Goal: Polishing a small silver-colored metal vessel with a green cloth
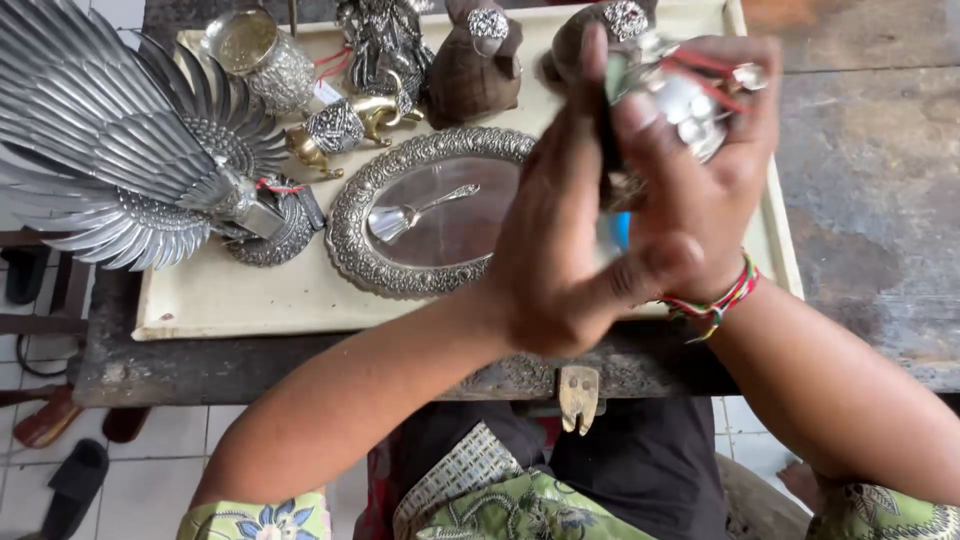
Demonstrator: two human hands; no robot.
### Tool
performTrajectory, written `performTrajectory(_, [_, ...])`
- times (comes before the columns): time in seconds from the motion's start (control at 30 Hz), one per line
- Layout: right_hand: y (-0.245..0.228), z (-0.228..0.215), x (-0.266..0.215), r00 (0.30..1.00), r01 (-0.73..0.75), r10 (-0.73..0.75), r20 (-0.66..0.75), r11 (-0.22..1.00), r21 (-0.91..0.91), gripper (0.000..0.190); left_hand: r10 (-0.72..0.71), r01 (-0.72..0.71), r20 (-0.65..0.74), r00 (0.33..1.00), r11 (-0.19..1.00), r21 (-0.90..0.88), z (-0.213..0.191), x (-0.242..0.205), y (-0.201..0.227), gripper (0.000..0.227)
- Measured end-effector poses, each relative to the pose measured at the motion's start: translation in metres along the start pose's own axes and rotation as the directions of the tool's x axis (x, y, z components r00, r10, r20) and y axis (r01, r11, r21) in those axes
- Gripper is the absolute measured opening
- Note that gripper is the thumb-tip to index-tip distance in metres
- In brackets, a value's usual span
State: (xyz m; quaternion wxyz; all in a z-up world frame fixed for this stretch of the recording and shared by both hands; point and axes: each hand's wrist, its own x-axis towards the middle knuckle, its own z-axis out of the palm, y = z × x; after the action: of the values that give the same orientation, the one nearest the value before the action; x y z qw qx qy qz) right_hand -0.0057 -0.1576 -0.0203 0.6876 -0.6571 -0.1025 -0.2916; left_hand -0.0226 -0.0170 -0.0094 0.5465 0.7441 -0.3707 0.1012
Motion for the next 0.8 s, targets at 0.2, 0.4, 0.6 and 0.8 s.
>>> performTrajectory(0.2, [0.007, -0.019, 0.027, 0.997, 0.043, -0.052, -0.056, 0.988, -0.149, 0.015, -0.039, -0.031, 0.14, 0.989, 0.885, 0.465, 0.022, -0.005, 0.019, 0.11])
performTrajectory(0.4, [0.0, 0.002, -0.004, 0.998, 0.058, -0.056, 0.021, 0.992, -0.114, 0.036, -0.052, 0.06, -0.049, 0.997, 0.983, 0.176, 0.011, 0.001, -0.003, 0.107])
performTrajectory(0.6, [0.011, -0.019, 0.029, 0.983, 0.177, -0.185, -0.013, 0.957, -0.232, 0.022, -0.137, 0.046, 0.236, 0.962, 0.934, 0.355, 0.015, -0.006, 0.009, 0.111])
performTrajectory(0.8, [-0.015, 0.003, -0.003, 0.966, 0.259, -0.245, 0.085, 0.912, -0.317, 0.048, -0.175, 0.183, 0.121, 0.977, 0.982, -0.056, 0.003, 0.008, -0.02, 0.104])
